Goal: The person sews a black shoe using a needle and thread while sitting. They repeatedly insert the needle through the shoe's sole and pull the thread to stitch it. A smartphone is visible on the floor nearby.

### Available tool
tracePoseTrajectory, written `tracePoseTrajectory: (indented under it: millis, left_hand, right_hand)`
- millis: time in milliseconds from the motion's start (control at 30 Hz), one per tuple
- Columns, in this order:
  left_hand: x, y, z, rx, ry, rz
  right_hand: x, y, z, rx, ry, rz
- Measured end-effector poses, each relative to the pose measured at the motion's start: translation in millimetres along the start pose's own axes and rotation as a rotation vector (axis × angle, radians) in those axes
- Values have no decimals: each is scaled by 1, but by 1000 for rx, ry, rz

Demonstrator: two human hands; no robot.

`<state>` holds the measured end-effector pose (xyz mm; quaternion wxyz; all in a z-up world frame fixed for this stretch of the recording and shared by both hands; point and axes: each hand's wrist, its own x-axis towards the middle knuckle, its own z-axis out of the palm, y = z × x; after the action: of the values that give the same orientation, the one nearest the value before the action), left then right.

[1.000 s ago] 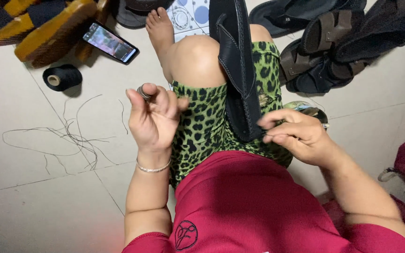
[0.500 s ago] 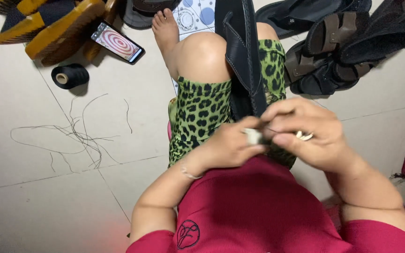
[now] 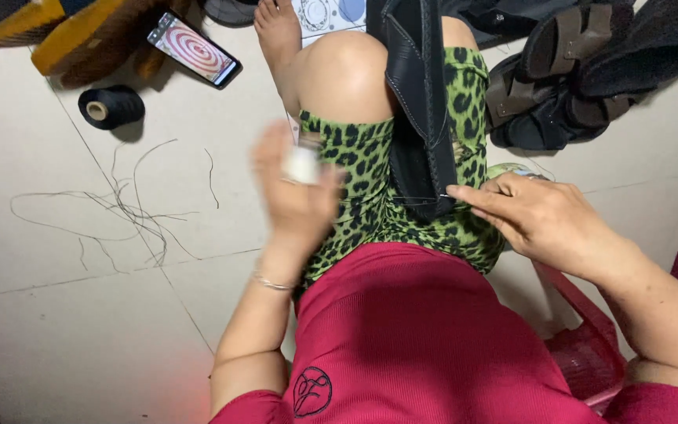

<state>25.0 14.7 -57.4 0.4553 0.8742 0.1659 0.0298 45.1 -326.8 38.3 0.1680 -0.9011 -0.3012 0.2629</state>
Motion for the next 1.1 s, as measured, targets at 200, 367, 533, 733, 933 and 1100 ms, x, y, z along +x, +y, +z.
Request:
tracePoseTrajectory:
  millis: [200,367,533,733,933,1100]
  left_hand:
    - [-28,53,41,325,-396,794]
    - [-29,48,63,468,-256,889]
    - [-28,38,77,331,-149,909]
    - [-13,66,40,117,-20,974]
    - [-26,75,12,-951,-907,137]
    - [-30,58,40,-710,-632,220]
  right_hand:
    - [1,-2,-1,-184,-115,42]
    - [8,-22,-9,-501,-166,17]
    - [40,-12,-2,-273,-162,-53]
    - [39,-9,-4,-59,29,-65]
    - [25,0,3,-32,24,-18]
    - [26,-13,0,-77,197,-144]
